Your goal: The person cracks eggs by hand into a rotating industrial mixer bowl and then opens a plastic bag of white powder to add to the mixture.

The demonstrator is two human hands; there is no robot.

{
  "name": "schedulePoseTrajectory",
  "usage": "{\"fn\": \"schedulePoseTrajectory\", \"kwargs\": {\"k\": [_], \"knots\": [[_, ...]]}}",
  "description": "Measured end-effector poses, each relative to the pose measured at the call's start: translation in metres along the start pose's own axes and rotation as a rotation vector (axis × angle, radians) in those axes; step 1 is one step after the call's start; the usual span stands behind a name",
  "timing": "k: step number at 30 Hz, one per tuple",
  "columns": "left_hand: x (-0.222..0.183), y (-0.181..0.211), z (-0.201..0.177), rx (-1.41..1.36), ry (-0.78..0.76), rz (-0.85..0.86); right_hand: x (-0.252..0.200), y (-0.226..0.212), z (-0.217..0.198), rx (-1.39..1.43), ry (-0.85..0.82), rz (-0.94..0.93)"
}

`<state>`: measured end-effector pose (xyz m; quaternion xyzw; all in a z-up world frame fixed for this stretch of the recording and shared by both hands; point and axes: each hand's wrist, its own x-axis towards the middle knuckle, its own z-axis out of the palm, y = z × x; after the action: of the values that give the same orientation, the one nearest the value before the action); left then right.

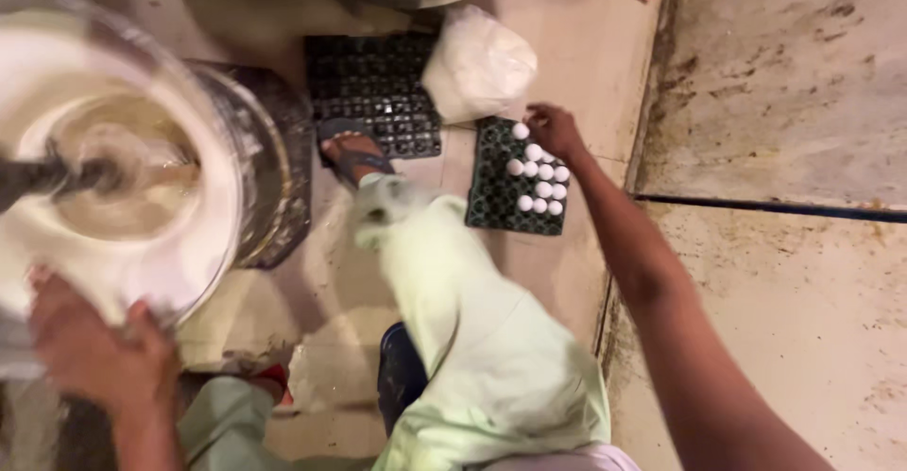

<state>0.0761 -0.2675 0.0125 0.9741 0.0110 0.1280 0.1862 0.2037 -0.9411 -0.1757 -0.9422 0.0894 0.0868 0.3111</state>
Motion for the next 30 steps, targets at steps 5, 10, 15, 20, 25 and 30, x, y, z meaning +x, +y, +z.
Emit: {"fn": "schedulePoseTrajectory", "kwargs": {"k": [5,10,15,20,25,30], "knots": [[0.002,0.015,-0.013,0.058,-0.080,0.045,-0.025,0.073,0.061,-0.146,-0.212,0.273],[0.008,-0.001,0.001,0.001,-0.146,0.143,-0.059,0.074,0.115,-0.450,-0.061,0.215],[0.004,0.013,-0.003,0.112,-0.140,0.065,-0.049,0.062,0.123,-0.646,-0.080,0.062],[0.021,0.043,-0.021,0.128,-0.156,0.035,-0.044,0.064,0.105,-0.483,-0.296,0.174],[0.029,0.056,-0.023,0.131,-0.132,0.018,-0.078,0.071,0.092,-0.179,-0.049,0.310],[0.023,0.039,-0.007,0.127,0.016,0.067,-0.123,0.074,0.097,-0.269,-0.235,0.555]]}}
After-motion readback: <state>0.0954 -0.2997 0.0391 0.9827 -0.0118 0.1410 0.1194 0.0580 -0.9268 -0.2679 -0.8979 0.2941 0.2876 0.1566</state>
